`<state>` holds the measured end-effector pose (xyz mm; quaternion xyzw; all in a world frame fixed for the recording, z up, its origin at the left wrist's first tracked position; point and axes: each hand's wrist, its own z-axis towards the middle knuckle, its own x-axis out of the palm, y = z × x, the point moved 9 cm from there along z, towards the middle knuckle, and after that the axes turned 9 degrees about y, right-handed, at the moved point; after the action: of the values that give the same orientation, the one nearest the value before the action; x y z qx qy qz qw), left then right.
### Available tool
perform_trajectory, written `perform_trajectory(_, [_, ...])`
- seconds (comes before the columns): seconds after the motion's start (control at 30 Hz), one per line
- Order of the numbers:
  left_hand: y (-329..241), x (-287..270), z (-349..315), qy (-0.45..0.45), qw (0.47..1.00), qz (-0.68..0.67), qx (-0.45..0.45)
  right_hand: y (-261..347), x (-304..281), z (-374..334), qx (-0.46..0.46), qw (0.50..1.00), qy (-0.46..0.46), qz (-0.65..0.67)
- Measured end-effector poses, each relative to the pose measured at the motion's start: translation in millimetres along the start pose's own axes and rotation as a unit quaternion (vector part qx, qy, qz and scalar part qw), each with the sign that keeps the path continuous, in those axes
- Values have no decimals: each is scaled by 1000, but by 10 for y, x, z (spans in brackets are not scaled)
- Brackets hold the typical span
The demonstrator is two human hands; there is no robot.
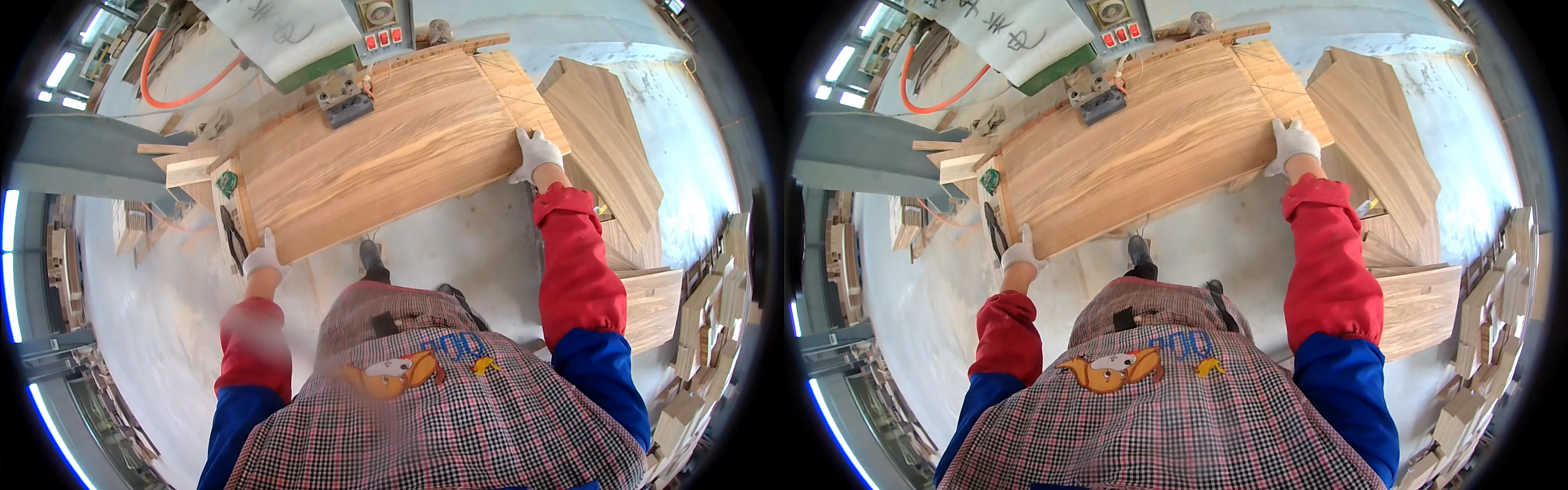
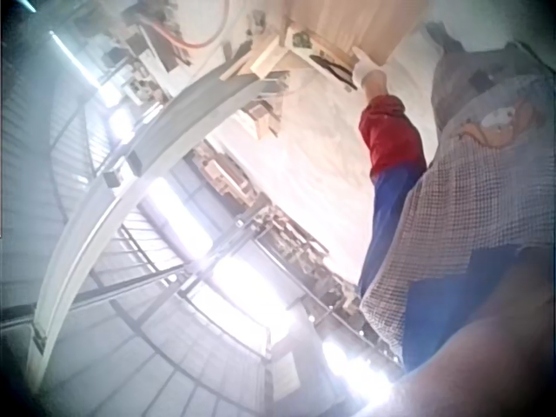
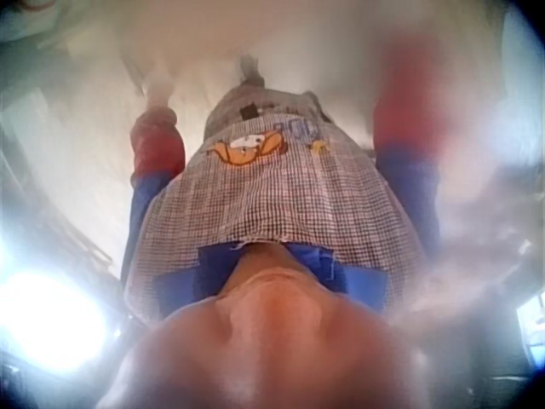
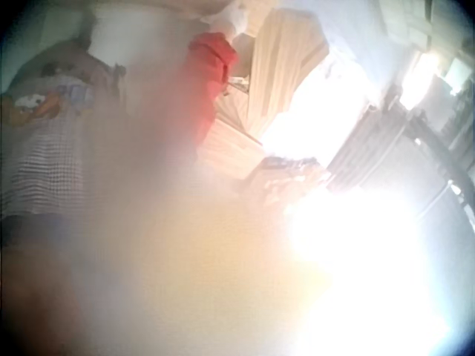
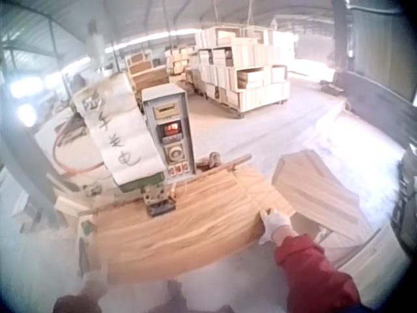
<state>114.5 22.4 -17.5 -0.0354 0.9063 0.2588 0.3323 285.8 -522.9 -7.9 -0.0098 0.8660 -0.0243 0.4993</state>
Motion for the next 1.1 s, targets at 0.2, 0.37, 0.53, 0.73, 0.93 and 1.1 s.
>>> perform_trajectory(0.2, [-9, 8, 0, -7, 1000, 1, 3, -3, -17, -27, 2, 1000, 6, 13])
perform_trajectory(0.37, [-24, -8, -14, -12, 1000, -10, 8, -23, -14, -44, 3, 1000, 10, 24])
perform_trajectory(0.53, [-23, -5, 3, -15, 1000, -9, 14, -32, -28, -57, 4, 999, 17, 28])
perform_trajectory(0.73, [-28, 0, -3, -17, 1000, -1, 16, -31, -36, -71, 1, 999, 17, 29])
perform_trajectory(0.93, [-33, -13, -36, -18, 1000, 11, 19, -38, -40, -81, -9, 999, 8, 29])
perform_trajectory(1.1, [-23, -3, -28, -19, 1000, 5, 21, -22, -22, -133, -11, 999, 6, 37])
